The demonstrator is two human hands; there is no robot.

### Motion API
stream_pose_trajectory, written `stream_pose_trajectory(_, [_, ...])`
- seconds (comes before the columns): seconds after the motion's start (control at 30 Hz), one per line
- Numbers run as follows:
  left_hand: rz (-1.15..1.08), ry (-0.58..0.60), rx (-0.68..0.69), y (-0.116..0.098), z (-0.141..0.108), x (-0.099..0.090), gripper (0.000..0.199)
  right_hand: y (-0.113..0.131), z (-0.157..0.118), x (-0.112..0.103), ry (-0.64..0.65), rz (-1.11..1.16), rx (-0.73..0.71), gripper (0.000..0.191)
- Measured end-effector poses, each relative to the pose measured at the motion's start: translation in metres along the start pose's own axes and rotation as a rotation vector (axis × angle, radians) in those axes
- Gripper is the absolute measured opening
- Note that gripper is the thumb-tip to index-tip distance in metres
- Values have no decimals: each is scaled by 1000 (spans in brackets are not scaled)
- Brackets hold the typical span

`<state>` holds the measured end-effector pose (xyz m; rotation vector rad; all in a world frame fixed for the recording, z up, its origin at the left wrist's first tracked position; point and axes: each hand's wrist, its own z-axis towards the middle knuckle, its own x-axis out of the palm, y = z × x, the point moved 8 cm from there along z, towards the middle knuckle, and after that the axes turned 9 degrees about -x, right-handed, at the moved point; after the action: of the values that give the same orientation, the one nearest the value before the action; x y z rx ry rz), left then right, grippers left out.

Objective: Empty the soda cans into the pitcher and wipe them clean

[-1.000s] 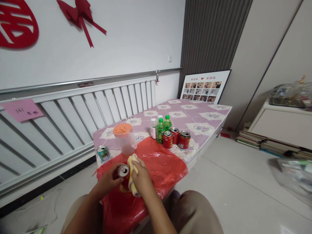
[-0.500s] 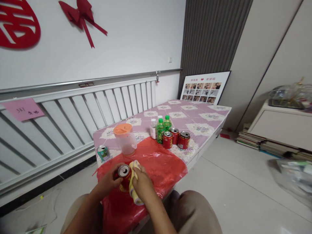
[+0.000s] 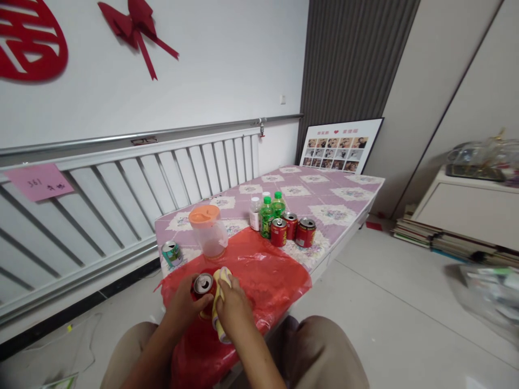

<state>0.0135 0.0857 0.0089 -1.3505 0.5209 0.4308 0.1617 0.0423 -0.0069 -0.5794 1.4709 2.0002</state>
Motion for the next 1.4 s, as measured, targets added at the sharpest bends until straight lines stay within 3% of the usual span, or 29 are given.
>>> stream_pose_trajectory(0.17, [-31, -6, -1, 3, 6, 0, 45, 6, -2, -7, -68, 38, -34, 54])
stream_pose_trajectory(0.3, [-122, 92, -14, 7, 11, 3, 54, 7, 4, -12, -103, 59, -58, 53])
stream_pose_trajectory(0.43, [-151, 175, 1, 4, 11, 2, 54, 3, 10, -6, -36, 31, -20, 54])
stream_pose_trajectory(0.63, [-241, 205, -36, 6, 10, 0, 60, 2, 10, 3, 92, -26, -4, 53])
stream_pose_trajectory(0.93, [-246, 281, -3, 6, 10, 1, 53, 16, 16, -12, -46, 57, -56, 50])
stream_pose_trajectory(1.2, [-300, 316, 24, 9, 11, 3, 58, 8, 5, 1, 122, -95, 14, 54])
stream_pose_trajectory(1.4, [-291, 341, 39, 12, 12, 5, 60, 16, 13, -11, -30, -20, -46, 54])
